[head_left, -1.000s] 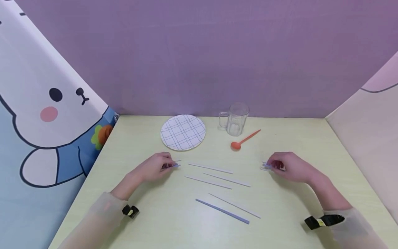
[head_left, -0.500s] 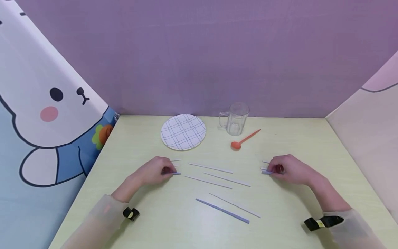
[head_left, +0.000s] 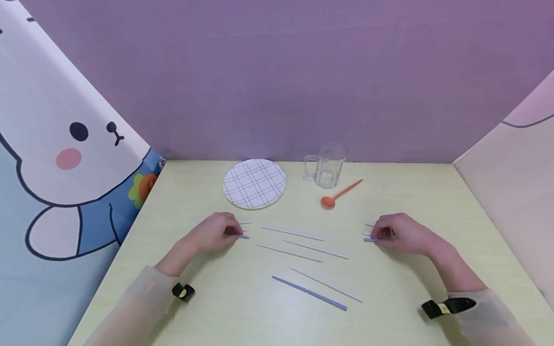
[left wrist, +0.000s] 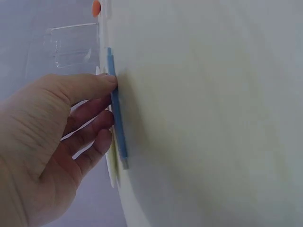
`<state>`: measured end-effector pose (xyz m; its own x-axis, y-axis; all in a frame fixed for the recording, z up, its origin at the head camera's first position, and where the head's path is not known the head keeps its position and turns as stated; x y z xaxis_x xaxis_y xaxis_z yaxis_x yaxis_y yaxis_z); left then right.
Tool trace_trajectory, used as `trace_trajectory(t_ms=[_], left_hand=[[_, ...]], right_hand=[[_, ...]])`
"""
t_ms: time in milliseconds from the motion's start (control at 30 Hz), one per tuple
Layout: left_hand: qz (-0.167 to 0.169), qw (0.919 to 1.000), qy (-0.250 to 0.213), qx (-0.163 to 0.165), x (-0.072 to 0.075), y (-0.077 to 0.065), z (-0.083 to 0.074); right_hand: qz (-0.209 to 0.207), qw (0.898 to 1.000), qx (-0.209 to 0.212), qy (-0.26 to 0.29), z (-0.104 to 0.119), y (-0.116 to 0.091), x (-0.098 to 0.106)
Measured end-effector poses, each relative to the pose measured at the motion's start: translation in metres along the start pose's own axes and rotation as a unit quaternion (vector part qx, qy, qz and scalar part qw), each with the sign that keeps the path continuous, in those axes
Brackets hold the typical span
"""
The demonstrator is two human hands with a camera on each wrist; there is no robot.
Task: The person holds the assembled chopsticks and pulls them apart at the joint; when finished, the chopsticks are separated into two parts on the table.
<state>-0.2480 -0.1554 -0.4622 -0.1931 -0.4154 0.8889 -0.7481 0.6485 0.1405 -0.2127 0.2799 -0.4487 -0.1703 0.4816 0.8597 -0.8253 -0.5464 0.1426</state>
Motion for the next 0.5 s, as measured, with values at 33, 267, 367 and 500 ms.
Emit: trace_trajectory(t_ms=[33, 267, 367, 500], left_hand=[[-0.001, 1.0, -0.004, -0.003, 0.001, 0.001, -0.002], [0.001, 0.9999, -0.002, -0.015, 0.002, 0.024, -0.029], [0.003, 0.9997, 0.007, -0.024, -0.003, 0.039, -0.042], [0.009, 0.9992, 0.019, -0.035, -0.011, 0.057, -0.056]], right_hand=[[-0.005, 1.0, 0.005, 0.004, 0.002, 0.002, 0.002], [-0.013, 1.0, 0.027, -0.004, 0.02, 0.029, 0.007], [0.004, 0.999, 0.032, -0.004, 0.032, 0.047, 0.002], [0.029, 0.998, 0.05, 0.008, 0.053, 0.073, -0.013]])
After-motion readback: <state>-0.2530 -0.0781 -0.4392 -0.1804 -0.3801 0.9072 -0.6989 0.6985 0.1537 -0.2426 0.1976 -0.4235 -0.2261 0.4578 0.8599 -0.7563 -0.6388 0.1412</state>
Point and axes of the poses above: each hand's wrist, its own y-axis towards the middle knuckle, its own x-axis out of the back of the hand, z = x × y, the point moved 8 cm from there along y, towards the middle knuckle, and after that the axes turned 6 degrees about -z, right-handed, at the moved point
